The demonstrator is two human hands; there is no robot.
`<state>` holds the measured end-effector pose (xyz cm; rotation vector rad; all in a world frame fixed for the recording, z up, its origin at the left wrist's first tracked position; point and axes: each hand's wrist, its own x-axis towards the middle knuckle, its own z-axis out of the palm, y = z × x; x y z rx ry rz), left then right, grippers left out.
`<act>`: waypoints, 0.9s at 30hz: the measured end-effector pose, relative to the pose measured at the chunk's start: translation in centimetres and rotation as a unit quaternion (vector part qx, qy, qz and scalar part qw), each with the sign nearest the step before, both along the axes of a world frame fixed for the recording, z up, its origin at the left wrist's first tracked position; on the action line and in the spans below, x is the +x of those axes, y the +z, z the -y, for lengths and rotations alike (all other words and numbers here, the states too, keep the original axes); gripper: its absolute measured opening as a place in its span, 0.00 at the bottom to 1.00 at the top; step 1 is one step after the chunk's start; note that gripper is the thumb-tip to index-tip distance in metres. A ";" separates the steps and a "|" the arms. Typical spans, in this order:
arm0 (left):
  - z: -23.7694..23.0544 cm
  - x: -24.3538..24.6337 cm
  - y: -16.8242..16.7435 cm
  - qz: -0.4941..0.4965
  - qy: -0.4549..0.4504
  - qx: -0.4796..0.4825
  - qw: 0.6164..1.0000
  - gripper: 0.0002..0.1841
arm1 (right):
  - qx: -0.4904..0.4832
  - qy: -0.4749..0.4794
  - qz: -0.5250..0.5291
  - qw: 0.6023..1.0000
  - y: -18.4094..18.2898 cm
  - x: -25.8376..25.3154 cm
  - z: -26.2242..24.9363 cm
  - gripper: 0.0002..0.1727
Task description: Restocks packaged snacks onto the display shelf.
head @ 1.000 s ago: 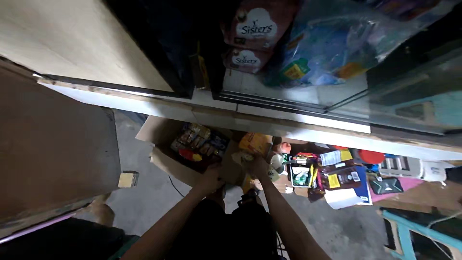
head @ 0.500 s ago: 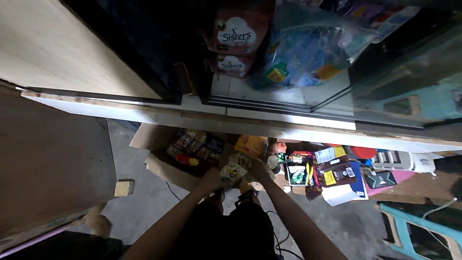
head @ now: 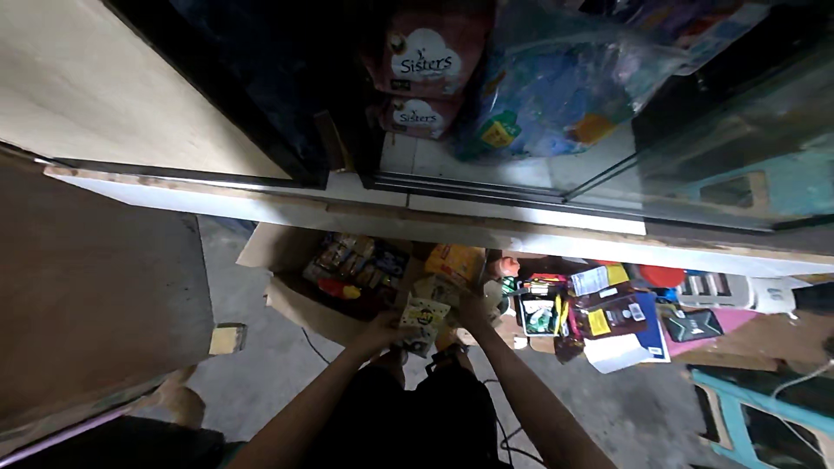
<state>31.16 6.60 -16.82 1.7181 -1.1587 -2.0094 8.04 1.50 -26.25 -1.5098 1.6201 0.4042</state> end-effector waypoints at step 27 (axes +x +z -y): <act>-2.0 2.8 1.2 -0.104 0.180 -0.013 0.978 0.09 | -0.022 0.002 -0.003 1.000 -5.6 2.6 1.2 0.35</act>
